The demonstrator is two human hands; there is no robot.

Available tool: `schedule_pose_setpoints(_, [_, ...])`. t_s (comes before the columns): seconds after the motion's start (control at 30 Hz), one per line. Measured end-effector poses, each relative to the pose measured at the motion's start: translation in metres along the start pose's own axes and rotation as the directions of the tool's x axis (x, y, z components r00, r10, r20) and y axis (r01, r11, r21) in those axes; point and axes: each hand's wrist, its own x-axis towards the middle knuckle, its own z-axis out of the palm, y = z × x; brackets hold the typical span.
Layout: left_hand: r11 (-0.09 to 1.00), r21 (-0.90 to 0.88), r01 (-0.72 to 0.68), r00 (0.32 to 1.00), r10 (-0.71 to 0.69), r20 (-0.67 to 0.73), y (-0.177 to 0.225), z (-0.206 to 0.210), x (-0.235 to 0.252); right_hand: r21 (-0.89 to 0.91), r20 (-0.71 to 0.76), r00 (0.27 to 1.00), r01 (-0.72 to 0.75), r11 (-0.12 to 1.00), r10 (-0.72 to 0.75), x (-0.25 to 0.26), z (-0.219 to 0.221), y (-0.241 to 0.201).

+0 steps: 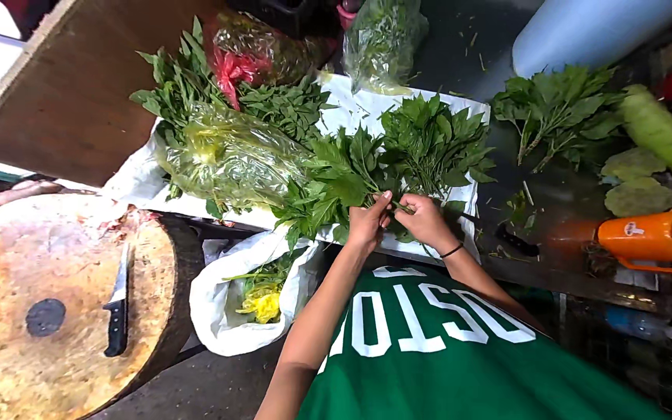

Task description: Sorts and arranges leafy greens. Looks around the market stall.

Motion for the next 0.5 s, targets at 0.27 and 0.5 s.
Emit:
schedule_pose_setpoints(0.27, [0.991,-0.027,-0.132,0.985,0.128,-0.117,0.05,-0.041,0.021,-0.215,0.111,0.993,-0.001,0.977,0.025,0.005,-0.024,0.008])
schedule_pose_setpoints(0.5, [0.997,-0.045,-0.064,0.997,0.063,-0.034,0.027,-0.026,0.004,-0.088,0.111,0.989,0.104,0.991,-0.094,0.02,0.007,-0.031])
